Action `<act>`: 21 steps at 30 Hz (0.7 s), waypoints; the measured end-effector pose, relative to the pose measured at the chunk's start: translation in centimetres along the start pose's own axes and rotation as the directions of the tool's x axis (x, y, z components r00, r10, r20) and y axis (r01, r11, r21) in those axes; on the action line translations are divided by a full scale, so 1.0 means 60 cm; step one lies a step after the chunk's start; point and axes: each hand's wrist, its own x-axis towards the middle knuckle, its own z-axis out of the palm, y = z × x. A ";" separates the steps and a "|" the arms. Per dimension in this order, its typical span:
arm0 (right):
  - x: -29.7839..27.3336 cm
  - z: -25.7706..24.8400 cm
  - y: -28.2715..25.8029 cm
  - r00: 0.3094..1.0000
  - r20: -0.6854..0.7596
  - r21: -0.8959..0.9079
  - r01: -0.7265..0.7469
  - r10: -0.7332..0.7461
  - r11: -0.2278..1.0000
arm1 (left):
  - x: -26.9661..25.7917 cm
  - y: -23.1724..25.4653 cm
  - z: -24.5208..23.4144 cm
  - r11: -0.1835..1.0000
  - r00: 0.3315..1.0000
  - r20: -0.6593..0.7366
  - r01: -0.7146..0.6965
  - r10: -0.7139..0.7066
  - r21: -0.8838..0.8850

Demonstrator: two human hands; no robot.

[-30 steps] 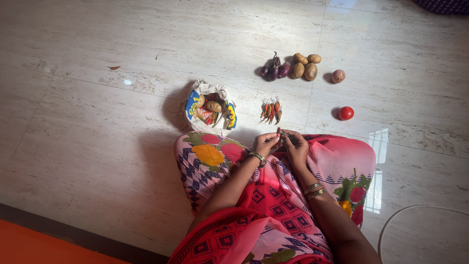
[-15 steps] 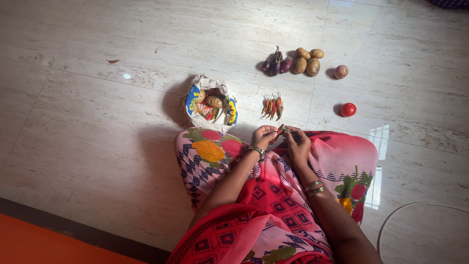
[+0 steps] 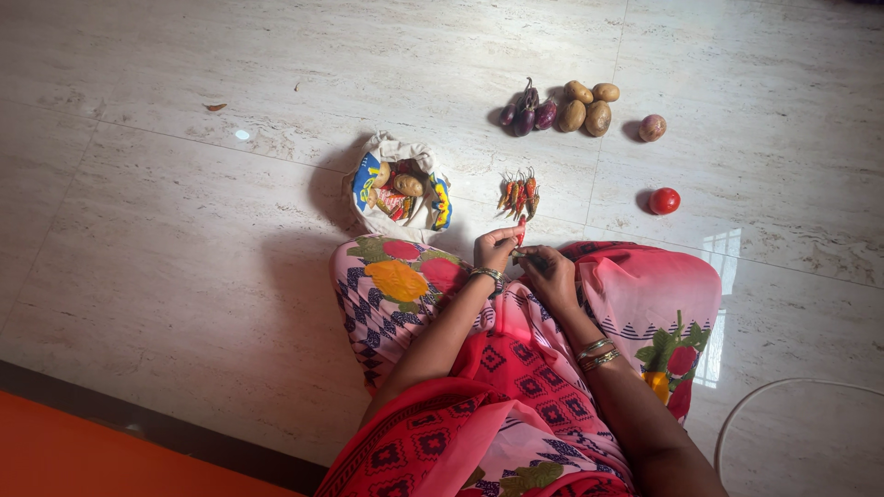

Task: The person sits on the floor and peels potatoes and removes stems from red chilies using a small knife. The peeled potatoes and prepared chilies are placed into a cloth bag.

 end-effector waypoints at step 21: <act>0.009 -0.014 -0.013 0.989 0.146 -0.081 0.044 -0.032 0.996 | 0.202 0.079 -0.052 0.694 0.971 0.050 -0.202 0.232 0.691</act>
